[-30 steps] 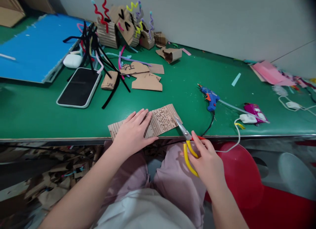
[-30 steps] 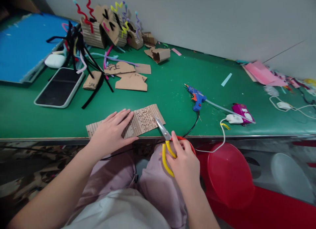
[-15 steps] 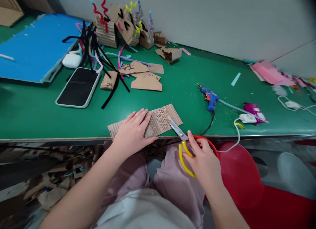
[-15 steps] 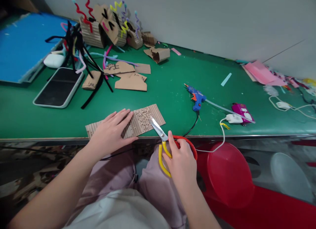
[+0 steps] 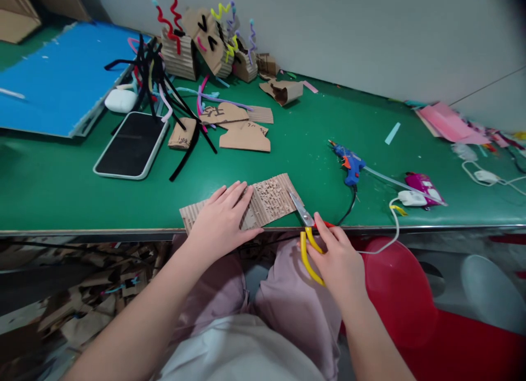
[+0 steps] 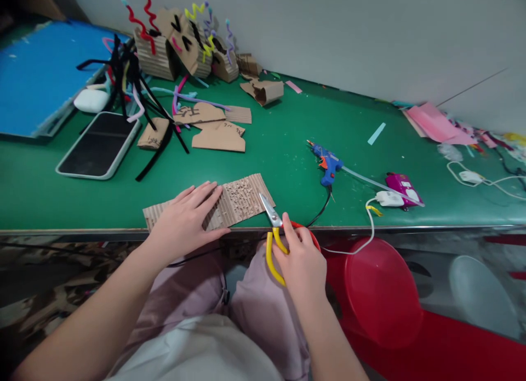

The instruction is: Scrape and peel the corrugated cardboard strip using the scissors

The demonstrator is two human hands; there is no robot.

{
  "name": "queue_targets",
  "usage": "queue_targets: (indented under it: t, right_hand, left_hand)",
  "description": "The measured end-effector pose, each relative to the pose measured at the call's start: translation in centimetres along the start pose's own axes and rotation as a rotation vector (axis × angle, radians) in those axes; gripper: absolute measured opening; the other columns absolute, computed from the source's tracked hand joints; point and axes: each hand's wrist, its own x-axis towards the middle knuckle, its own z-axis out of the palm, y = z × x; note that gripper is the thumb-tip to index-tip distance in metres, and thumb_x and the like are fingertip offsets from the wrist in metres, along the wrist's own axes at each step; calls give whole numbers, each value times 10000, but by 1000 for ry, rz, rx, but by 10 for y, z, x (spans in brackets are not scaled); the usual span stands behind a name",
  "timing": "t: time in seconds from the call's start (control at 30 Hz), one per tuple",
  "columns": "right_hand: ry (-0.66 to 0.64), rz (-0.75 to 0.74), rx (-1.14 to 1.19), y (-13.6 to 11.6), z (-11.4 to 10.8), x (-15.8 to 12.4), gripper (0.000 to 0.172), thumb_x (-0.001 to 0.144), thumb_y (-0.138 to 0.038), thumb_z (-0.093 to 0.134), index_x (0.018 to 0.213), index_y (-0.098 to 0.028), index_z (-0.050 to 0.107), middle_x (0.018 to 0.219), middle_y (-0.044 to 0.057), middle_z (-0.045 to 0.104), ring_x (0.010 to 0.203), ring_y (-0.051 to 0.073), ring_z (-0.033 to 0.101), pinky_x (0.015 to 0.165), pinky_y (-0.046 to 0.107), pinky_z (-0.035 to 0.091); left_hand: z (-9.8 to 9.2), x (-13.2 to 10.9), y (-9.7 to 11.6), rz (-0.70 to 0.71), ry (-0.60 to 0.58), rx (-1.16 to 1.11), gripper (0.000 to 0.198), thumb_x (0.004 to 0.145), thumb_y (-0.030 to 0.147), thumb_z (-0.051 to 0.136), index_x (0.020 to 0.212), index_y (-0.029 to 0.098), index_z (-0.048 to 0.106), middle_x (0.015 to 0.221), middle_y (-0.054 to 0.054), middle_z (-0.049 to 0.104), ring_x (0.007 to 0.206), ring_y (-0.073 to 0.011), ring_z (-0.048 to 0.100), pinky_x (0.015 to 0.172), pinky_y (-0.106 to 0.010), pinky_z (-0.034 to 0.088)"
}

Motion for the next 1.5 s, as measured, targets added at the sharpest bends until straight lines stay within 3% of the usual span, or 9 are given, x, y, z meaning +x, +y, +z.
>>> queue_targets:
  t: [0.13, 0.3, 1.33, 1.5]
  right_hand:
    - [-39, -17, 15, 5, -2, -2, 660, 758, -471, 575, 1354, -251, 397, 973, 44, 563, 771, 176, 590, 508, 259, 437]
    - [-61, -97, 12, 6, -6, -8, 643, 756, -484, 568, 1323, -206, 447, 963, 84, 537, 828, 211, 580, 628, 302, 492]
    - [-78, -125, -102, -15, -2, -2, 555, 807, -353, 549, 1339, -257, 424, 876, 35, 590, 689, 171, 566, 495, 275, 371]
    - [-106, -121, -32, -21, 1, 9, 559, 800, -363, 555, 1333, -244, 434, 892, 41, 588, 738, 187, 579, 547, 288, 405]
  left_hand:
    - [0, 0, 0, 1, 4, -8, 785, 758, 552, 543, 1343, 53, 389, 1368, -199, 438, 1273, -322, 392, 1059, -463, 298]
    - [-1, 0, 0, -1, 7, 3, 779, 764, 549, 536, 1342, 49, 391, 1368, -202, 438, 1271, -320, 395, 1061, -459, 296]
    - [1, 0, 0, 9, 18, 17, 793, 758, 555, 542, 1338, 37, 388, 1365, -200, 441, 1264, -321, 403, 1056, -453, 303]
    - [1, 1, -1, 9, 12, 21, 799, 754, 557, 547, 1338, 36, 388, 1363, -202, 441, 1267, -320, 397, 1055, -449, 304]
